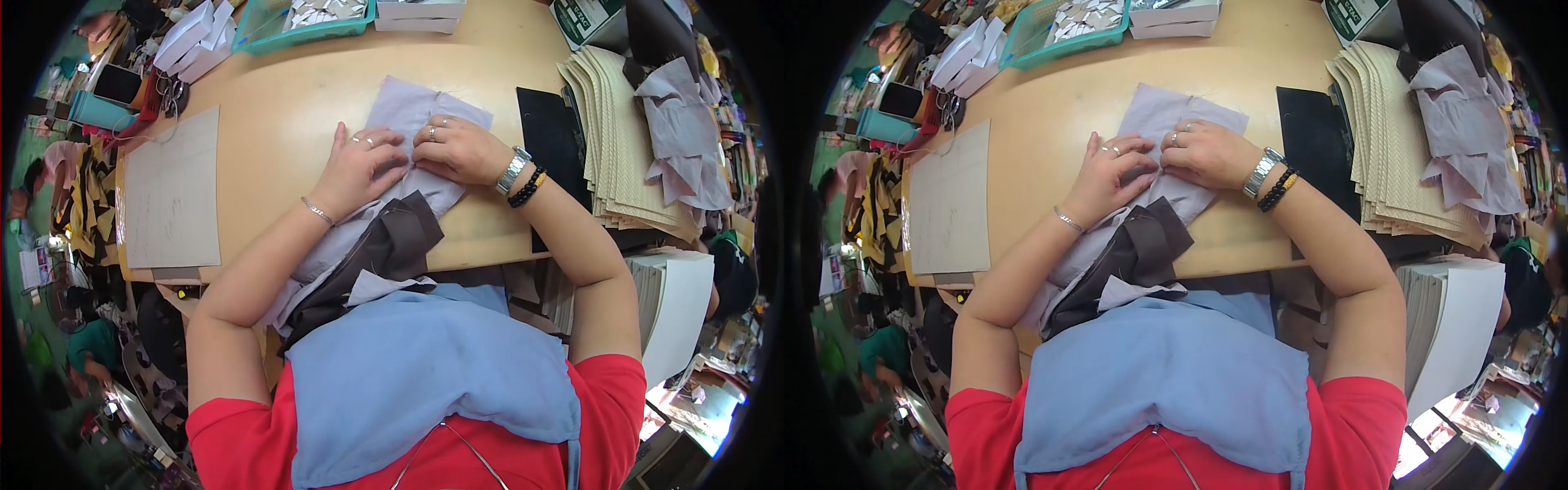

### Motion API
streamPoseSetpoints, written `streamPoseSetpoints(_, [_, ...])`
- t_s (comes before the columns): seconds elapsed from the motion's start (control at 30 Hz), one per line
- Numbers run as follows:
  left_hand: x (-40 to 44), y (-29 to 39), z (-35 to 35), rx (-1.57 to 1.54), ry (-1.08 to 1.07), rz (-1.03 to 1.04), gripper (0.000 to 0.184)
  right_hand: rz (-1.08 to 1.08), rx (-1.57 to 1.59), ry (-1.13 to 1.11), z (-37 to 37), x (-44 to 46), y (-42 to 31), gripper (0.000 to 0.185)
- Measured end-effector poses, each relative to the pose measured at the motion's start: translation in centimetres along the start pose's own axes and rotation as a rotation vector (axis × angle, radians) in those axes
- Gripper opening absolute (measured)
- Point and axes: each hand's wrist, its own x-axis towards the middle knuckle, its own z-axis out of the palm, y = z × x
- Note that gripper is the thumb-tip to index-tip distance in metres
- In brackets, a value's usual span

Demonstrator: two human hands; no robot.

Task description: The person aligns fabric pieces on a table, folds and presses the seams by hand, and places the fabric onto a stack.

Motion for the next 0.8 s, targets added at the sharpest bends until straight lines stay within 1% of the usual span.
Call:
streamPoseSetpoints(0.03, [0.1, -0.2, 0.1, 0.003, 0.009, 0.012, 0.022, -0.018, -0.012, -0.001, 0.3, 0.0, 0.2, 0.012])
streamPoseSetpoints(0.17, [1.0, -1.0, -0.3, 0.094, -0.099, 0.044, 0.030, -0.076, -0.062, -0.048, 0.6, -0.4, 0.9, 0.008])
streamPoseSetpoints(0.23, [1.5, -1.6, -0.6, 0.125, -0.124, 0.082, 0.033, -0.076, -0.046, -0.028, 0.8, -0.7, 1.1, 0.008])
streamPoseSetpoints(0.33, [2.0, -1.2, -1.6, 0.109, -0.166, 0.065, 0.031, -0.032, 0.011, 0.003, 0.8, -1.0, 0.8, 0.011])
streamPoseSetpoints(0.43, [2.4, -1.2, -1.9, 0.091, -0.139, 0.053, 0.026, 0.043, 0.096, 0.046, 0.7, -1.3, 0.0, 0.014])
streamPoseSetpoints(0.53, [3.5, -1.2, -1.5, 0.018, -0.088, -0.035, 0.020, 0.109, 0.146, 0.061, 0.8, -1.4, -0.6, 0.015])
streamPoseSetpoints(0.63, [4.3, -1.7, -0.7, -0.051, -0.006, 0.000, 0.019, 0.148, 0.148, 0.063, 0.7, -1.4, -1.2, 0.016])
streamPoseSetpoints(0.73, [4.6, -2.7, 0.1, 0.029, 0.089, 0.132, 0.018, 0.168, 0.116, 0.053, 0.6, -1.4, -1.9, 0.020])
streamPoseSetpoints(0.8, [4.6, -2.7, 0.3, 0.077, 0.106, 0.148, 0.017, 0.187, 0.084, 0.047, 0.6, -1.3, -2.3, 0.021])
